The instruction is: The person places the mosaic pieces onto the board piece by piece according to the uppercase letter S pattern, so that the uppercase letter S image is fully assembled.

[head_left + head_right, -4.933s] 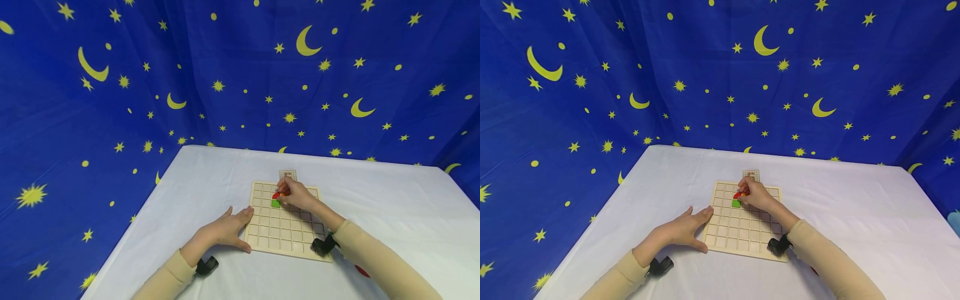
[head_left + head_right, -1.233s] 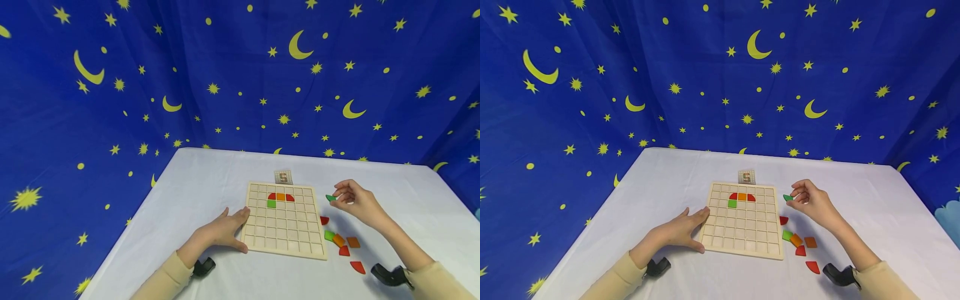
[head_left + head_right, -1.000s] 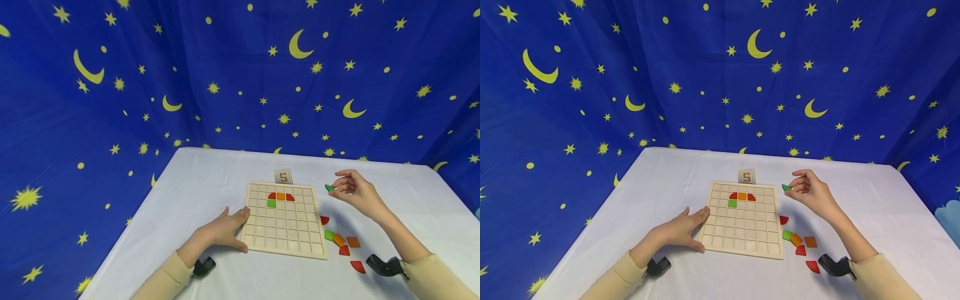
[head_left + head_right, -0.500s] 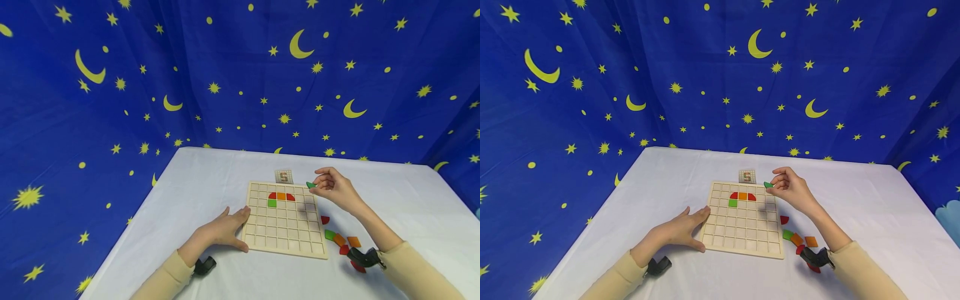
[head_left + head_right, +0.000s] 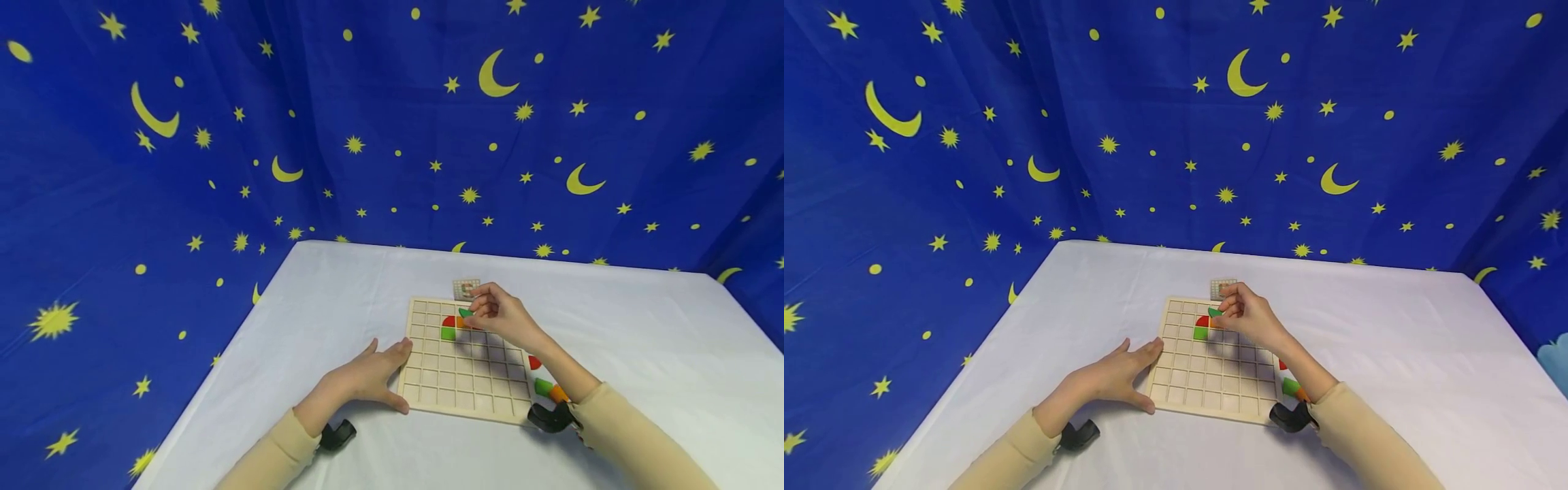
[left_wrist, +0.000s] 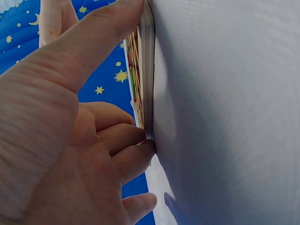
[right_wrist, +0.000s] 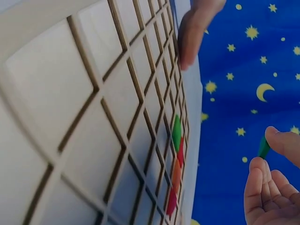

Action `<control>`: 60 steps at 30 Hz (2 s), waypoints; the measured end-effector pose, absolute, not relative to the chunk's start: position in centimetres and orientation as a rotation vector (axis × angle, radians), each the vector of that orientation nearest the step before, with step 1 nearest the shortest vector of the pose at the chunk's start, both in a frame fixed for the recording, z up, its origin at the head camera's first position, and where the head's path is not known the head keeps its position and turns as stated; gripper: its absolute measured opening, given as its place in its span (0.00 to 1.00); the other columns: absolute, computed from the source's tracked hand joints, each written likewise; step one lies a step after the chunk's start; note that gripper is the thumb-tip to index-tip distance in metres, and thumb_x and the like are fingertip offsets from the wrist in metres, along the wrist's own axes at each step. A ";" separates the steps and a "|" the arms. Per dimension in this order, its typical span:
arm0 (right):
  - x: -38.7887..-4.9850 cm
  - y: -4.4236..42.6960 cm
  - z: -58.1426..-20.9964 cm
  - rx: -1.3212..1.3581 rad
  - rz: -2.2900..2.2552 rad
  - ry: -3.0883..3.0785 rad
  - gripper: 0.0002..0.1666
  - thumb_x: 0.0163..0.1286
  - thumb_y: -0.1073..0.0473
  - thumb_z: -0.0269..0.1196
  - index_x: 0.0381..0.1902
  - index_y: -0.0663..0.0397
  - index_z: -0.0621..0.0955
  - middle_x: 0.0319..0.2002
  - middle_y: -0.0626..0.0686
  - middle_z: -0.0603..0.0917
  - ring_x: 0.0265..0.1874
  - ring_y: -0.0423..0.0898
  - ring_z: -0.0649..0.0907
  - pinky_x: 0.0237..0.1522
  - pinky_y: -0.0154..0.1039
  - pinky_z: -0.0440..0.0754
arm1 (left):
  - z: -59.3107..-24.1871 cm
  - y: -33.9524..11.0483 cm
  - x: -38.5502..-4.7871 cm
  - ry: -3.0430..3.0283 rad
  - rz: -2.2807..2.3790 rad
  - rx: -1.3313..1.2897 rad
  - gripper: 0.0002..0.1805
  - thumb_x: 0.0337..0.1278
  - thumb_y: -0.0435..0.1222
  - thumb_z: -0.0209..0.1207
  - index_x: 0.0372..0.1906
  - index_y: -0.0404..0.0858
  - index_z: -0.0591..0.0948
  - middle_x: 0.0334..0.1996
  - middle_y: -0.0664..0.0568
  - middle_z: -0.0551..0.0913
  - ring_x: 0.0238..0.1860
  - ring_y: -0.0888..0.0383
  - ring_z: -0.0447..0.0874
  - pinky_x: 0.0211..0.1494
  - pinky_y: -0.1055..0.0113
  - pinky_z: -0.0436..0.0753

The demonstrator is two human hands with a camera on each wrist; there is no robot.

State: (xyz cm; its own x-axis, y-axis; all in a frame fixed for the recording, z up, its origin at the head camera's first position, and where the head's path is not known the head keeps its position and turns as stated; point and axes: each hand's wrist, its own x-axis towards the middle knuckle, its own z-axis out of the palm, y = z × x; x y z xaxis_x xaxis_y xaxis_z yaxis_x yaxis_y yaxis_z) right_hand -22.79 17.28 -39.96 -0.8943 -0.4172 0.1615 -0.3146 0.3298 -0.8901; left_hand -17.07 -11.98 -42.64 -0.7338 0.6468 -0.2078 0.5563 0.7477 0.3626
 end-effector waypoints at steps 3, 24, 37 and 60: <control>-22.8 16.5 -40.3 -0.707 -1.629 2.458 0.30 0.57 0.63 0.70 0.54 0.66 0.70 0.39 0.59 0.79 0.34 0.46 0.80 0.36 0.33 0.80 | -42.6 -11.9 -17.1 2.621 0.402 0.931 0.62 0.40 0.59 0.68 0.73 0.32 0.50 0.73 0.44 0.49 0.72 0.54 0.49 0.70 0.45 0.43; -22.3 14.2 -44.0 -0.871 -1.403 2.507 0.25 0.56 0.64 0.70 0.48 0.66 0.72 0.33 0.55 0.79 0.30 0.42 0.79 0.34 0.32 0.79 | -42.9 -11.9 -17.3 2.630 0.383 0.929 0.62 0.39 0.60 0.67 0.73 0.32 0.50 0.73 0.44 0.49 0.72 0.54 0.49 0.70 0.46 0.43; -22.0 13.9 -44.7 -0.921 -1.262 2.608 0.23 0.56 0.63 0.70 0.45 0.63 0.72 0.32 0.50 0.77 0.27 0.39 0.76 0.30 0.33 0.77 | -42.7 -11.8 -17.2 2.634 0.380 0.938 0.61 0.40 0.59 0.68 0.73 0.31 0.51 0.73 0.43 0.50 0.72 0.54 0.49 0.70 0.45 0.44; -22.0 13.9 -44.6 -0.917 -1.234 2.626 0.22 0.55 0.64 0.70 0.45 0.62 0.73 0.32 0.51 0.76 0.28 0.41 0.76 0.31 0.34 0.77 | -42.7 -11.8 -17.2 2.630 0.381 0.935 0.62 0.40 0.59 0.68 0.73 0.31 0.50 0.73 0.43 0.49 0.72 0.54 0.49 0.70 0.46 0.43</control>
